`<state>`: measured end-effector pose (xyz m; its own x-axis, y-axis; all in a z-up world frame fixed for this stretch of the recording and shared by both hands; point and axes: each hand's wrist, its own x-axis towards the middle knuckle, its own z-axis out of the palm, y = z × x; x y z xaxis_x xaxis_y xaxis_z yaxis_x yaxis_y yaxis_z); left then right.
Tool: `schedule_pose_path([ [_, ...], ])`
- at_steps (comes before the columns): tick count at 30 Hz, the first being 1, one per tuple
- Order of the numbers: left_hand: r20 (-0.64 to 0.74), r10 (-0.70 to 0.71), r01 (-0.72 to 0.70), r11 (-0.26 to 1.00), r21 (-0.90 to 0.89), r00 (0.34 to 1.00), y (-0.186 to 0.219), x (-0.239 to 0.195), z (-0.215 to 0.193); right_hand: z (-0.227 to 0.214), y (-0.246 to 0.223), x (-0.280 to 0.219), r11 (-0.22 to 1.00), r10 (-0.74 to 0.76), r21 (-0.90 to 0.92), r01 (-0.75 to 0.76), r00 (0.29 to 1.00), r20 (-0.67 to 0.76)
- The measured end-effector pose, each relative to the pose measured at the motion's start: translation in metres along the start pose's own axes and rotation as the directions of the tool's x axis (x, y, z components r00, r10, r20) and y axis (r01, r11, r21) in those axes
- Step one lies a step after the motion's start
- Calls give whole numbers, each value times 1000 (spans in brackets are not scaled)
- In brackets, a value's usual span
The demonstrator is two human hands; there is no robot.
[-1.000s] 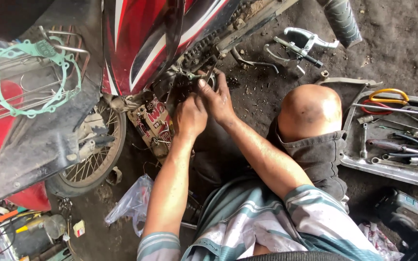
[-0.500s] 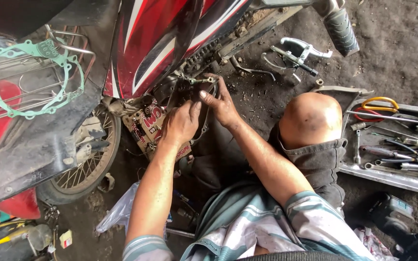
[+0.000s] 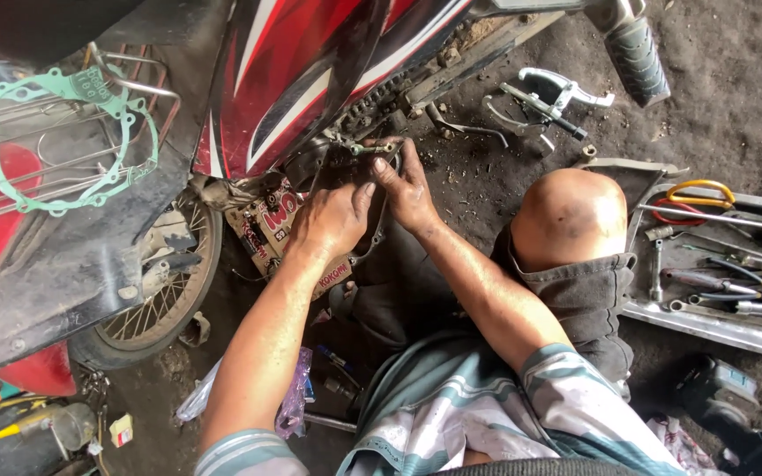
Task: Adjusting and cleaning the engine chain and internal components of a motorcycle using a small tool.
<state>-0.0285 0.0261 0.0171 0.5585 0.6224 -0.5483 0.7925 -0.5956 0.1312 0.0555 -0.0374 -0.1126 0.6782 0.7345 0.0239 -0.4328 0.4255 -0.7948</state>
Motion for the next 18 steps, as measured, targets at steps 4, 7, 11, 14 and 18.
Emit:
schedule_pose_path([
  [4, 16, -38, 37, 999, 38, 999, 11, -1, -3, -5, 9, 4, 994, -46, -102, 44, 999, -20],
  [7, 11, -112, 112, 994, -2, 994, 13, 2, 7, -6, 19, 2, 990, -31, -136, 23, 998, -54],
  [11, -61, -147, 143, 988, -59, 987, 24, -4, 16, -9, 30, 0, 993, -17, -117, 10, 998, -64],
  [14, -65, -132, 126, 988, -85, 989, 14, -1, 26, -4, 9, 2, 997, -17, -74, 15, 1000, -25],
  [18, -49, -83, 79, 993, -91, 995, 13, -5, 13, -16, 14, -1, 998, 14, -70, -10, 998, 58],
])
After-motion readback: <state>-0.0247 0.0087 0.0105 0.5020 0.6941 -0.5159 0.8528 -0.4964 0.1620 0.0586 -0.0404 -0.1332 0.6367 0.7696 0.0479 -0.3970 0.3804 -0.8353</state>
